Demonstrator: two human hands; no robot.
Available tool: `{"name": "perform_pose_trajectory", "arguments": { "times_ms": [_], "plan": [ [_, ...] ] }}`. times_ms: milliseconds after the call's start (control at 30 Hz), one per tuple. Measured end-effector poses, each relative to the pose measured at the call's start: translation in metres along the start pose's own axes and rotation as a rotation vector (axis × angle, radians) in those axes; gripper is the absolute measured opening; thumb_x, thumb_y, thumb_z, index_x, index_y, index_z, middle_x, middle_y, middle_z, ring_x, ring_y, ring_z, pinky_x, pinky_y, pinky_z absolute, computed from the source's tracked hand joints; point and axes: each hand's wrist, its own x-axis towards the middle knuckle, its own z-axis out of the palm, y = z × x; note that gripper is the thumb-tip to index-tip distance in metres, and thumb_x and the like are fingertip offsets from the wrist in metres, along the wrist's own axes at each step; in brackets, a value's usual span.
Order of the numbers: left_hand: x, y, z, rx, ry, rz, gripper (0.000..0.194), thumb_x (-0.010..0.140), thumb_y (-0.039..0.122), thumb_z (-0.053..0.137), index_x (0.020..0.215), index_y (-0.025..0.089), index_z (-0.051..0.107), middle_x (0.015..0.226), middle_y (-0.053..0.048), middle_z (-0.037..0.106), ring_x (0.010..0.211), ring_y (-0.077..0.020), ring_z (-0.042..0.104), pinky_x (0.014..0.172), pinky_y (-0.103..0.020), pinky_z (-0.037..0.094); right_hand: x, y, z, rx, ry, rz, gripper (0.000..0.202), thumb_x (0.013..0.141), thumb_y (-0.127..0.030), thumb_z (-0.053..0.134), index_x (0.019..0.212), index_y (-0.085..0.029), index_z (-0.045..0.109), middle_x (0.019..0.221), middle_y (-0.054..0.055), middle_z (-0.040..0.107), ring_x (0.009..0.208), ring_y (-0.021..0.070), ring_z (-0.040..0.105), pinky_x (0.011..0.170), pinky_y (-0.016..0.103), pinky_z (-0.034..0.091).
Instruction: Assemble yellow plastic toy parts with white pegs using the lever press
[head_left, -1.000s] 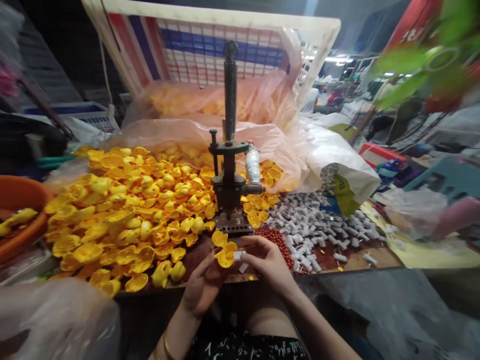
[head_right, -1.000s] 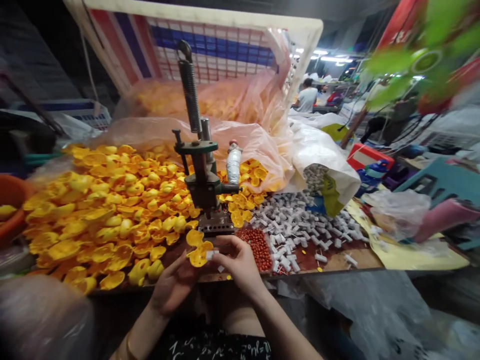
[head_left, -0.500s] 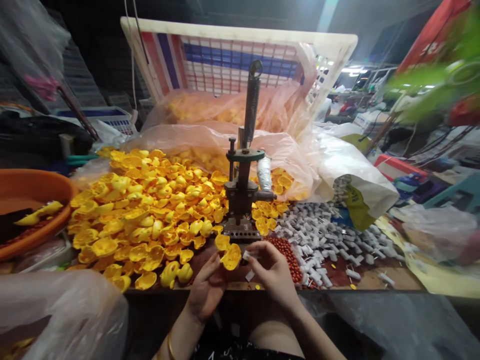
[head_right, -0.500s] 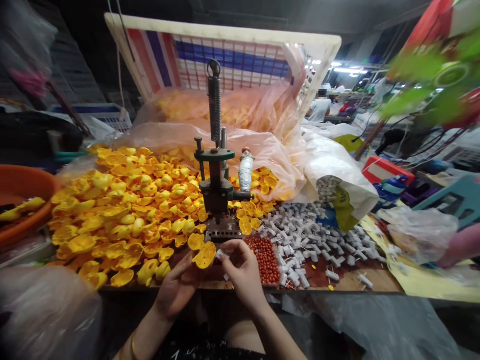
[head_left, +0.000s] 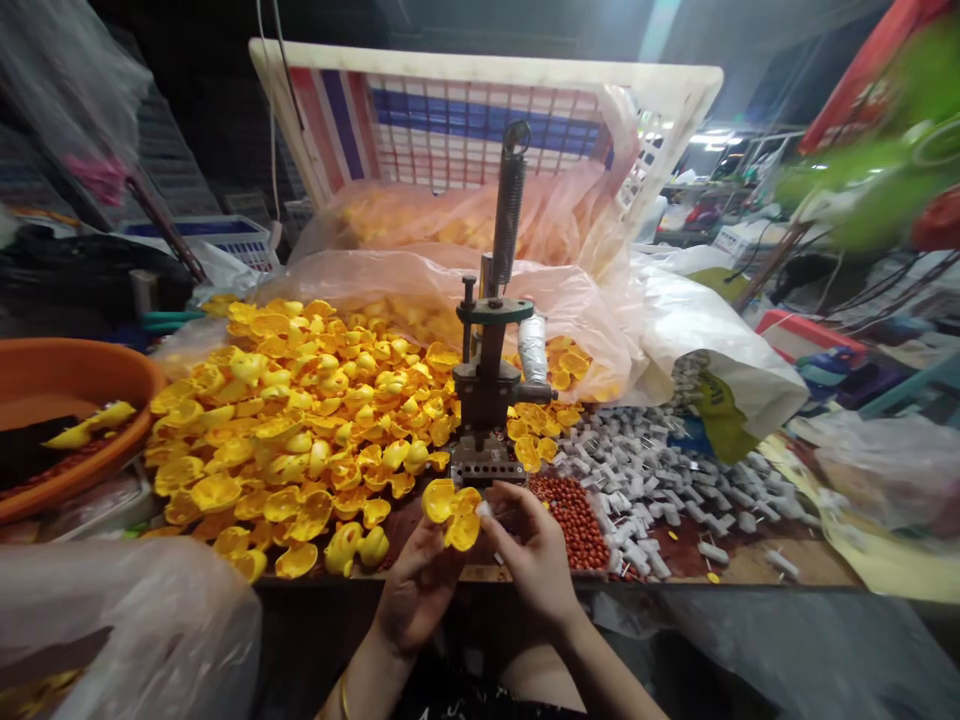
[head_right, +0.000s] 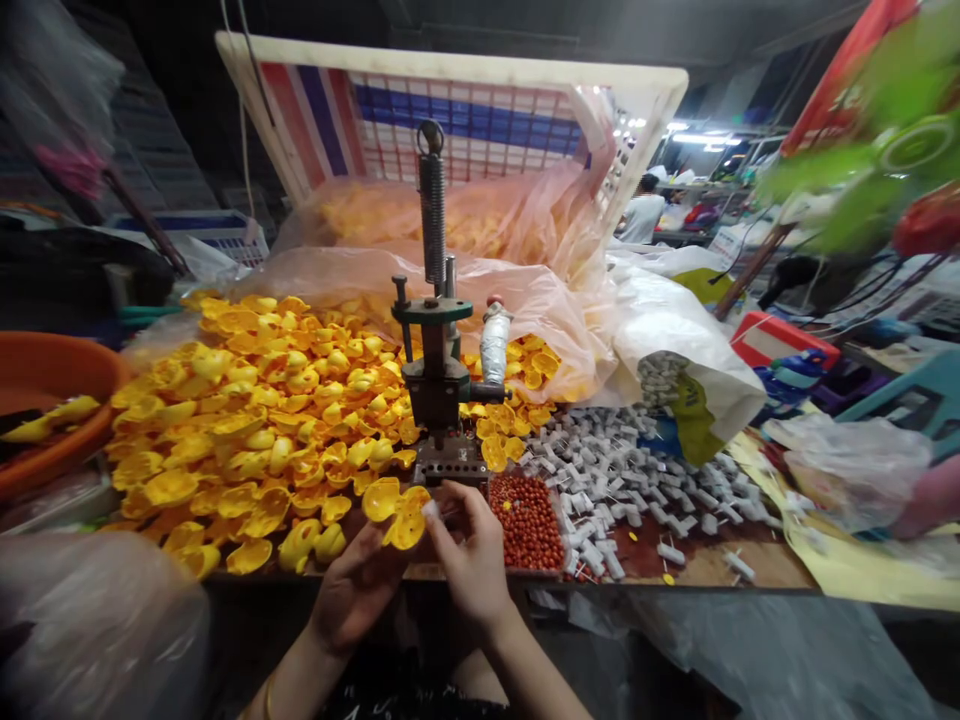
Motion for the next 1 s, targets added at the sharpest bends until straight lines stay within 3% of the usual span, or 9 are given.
{"name": "perform_pose_trajectory", "arguments": {
  "times_ms": [67,167,300,400,500,567,633,833,1000],
  "plan": [
    [0.000,0.000,-0.002,-0.005,0.015,-0.014,0.034,0.080,0.007,0.053,0.109,0.019,0.066,0.114,-0.004,0.068,0.104,-0.0184,0.063,0.095,-0.027,0.045,0.001,-0.001,-0.003,-0.009,-0.038,0.026,0.024,0.080,-0.033,0.063,0.100,-0.020,0.062,0.094,0.007,0.065,0.085,0.0203,0.061,0.076,0.031,0.049],
    [0.001,-0.001,-0.004,-0.011,0.033,-0.034,0.033,0.080,0.006,0.053,0.106,0.020,0.068,0.111,-0.004,0.070,0.103,-0.0183,0.064,0.099,-0.029,0.044,0.000,-0.004,-0.009,-0.116,-0.011,-0.086,0.017,0.085,-0.032,0.055,0.091,-0.021,0.066,0.089,0.006,0.063,0.083,0.0191,0.060,0.076,0.030,0.047],
    [0.003,-0.001,-0.003,-0.022,0.056,-0.038,0.027,0.081,0.006,0.052,0.097,0.018,0.070,0.110,-0.005,0.070,0.106,-0.0210,0.063,0.103,-0.035,0.042,0.000,-0.005,-0.014,-0.161,0.074,-0.144,0.027,0.089,-0.035,0.045,0.104,-0.024,0.065,0.084,0.005,0.058,0.074,0.0162,0.055,0.069,0.029,0.046],
    [0.004,0.000,0.000,-0.034,0.042,-0.037,0.026,0.082,0.005,0.051,0.092,0.017,0.071,0.104,-0.004,0.072,0.104,-0.0218,0.064,0.106,-0.039,0.040,0.002,-0.002,-0.013,0.012,0.107,0.027,0.030,0.083,-0.042,0.056,0.106,-0.022,0.060,0.083,0.004,0.061,0.073,0.0160,0.056,0.066,0.027,0.047],
    [0.002,-0.001,0.004,-0.019,0.042,-0.051,0.026,0.082,0.003,0.051,0.093,0.018,0.071,0.100,-0.003,0.073,0.097,-0.0190,0.067,0.105,-0.038,0.040,0.005,0.004,-0.012,0.245,0.040,0.298,0.037,0.070,-0.052,0.068,0.082,-0.019,0.056,0.071,0.000,0.060,0.047,0.0089,0.047,0.040,0.020,0.036],
    [0.001,-0.002,0.006,-0.003,0.054,-0.057,0.026,0.082,0.003,0.052,0.094,0.019,0.070,0.099,-0.002,0.073,0.094,-0.0177,0.067,0.103,-0.036,0.042,0.007,0.008,-0.014,0.327,0.003,0.387,0.044,0.062,-0.056,0.072,0.068,-0.017,0.051,0.063,-0.002,0.057,0.038,0.0048,0.039,0.035,0.018,0.028],
    [0.001,-0.003,0.006,0.008,0.075,-0.059,0.027,0.083,0.004,0.053,0.095,0.020,0.070,0.101,-0.002,0.073,0.095,-0.0176,0.067,0.102,-0.036,0.043,0.007,0.009,-0.018,0.366,-0.030,0.385,0.044,0.060,-0.054,0.075,0.066,-0.016,0.054,0.060,-0.002,0.057,0.040,0.0050,0.043,0.039,0.018,0.033],
    [0.003,-0.006,0.000,0.021,0.099,-0.037,0.034,0.085,0.010,0.053,0.115,0.021,0.062,0.112,-0.004,0.069,0.107,-0.0202,0.062,0.105,-0.037,0.038,0.001,0.002,-0.024,0.331,-0.222,0.339,0.034,0.062,-0.042,0.078,0.083,-0.017,0.068,0.073,0.003,0.068,0.064,0.0136,0.061,0.063,0.025,0.047],
    [0.003,-0.005,0.001,0.034,0.086,-0.040,0.030,0.083,0.012,0.055,0.110,0.020,0.065,0.113,-0.005,0.068,0.114,-0.0220,0.058,0.106,-0.037,0.036,0.001,-0.004,-0.023,0.276,-0.224,0.328,0.030,0.060,-0.040,0.079,0.078,-0.018,0.068,0.073,0.002,0.067,0.065,0.0147,0.060,0.064,0.027,0.048]
  ]
}}
